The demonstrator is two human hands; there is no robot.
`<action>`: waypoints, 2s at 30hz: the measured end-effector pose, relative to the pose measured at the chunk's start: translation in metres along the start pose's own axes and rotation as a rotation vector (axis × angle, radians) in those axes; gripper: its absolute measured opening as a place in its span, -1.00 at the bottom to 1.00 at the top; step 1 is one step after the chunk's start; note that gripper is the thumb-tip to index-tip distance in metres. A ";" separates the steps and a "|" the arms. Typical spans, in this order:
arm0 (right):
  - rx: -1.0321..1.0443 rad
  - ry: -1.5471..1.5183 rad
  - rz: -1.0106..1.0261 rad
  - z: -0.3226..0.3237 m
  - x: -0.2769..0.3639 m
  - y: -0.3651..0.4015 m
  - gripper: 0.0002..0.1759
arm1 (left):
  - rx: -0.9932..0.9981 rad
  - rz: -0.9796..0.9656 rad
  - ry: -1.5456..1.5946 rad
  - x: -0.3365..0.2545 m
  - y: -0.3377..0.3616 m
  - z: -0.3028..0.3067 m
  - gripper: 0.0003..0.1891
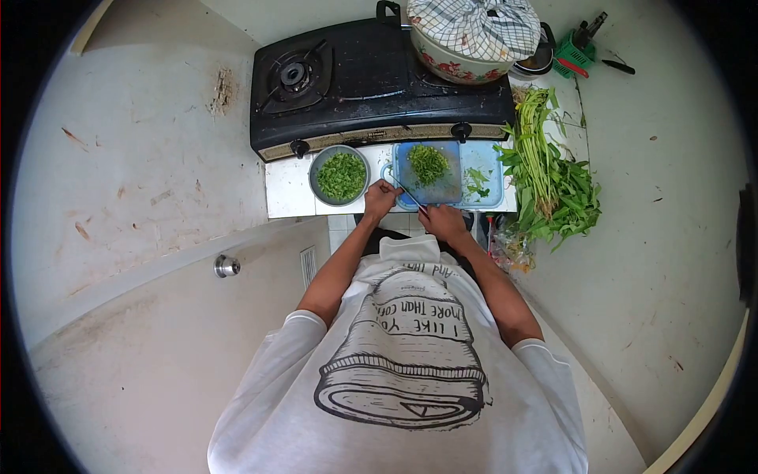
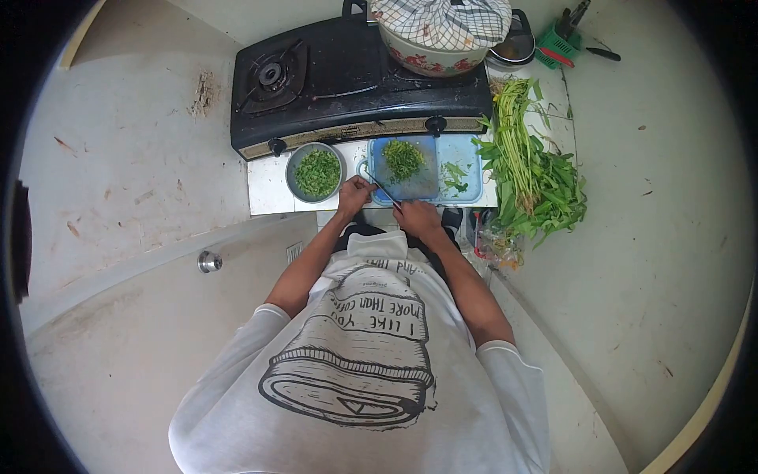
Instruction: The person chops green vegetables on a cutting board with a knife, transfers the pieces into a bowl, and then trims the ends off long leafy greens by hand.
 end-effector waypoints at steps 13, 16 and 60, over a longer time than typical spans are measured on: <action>-0.101 0.008 0.015 -0.005 -0.012 0.005 -0.50 | -0.006 0.005 0.001 -0.005 0.009 0.001 -0.70; -0.099 -0.017 0.030 -0.003 -0.007 0.004 -0.51 | 0.000 0.004 0.011 -0.001 0.005 0.001 -0.70; -0.371 -0.124 0.055 0.065 -0.033 0.021 -0.54 | 0.227 -0.676 -0.693 -0.114 0.067 -0.035 -0.37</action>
Point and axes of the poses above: each hand's wrist, its own y-axis away from the middle knuckle, its own z-axis out of the back of the hand, x = y × z, the point moved 7 cm from there along -y, towards the middle knuckle, and after that the axes turned 13 degrees about z, right-handed, at the moved point
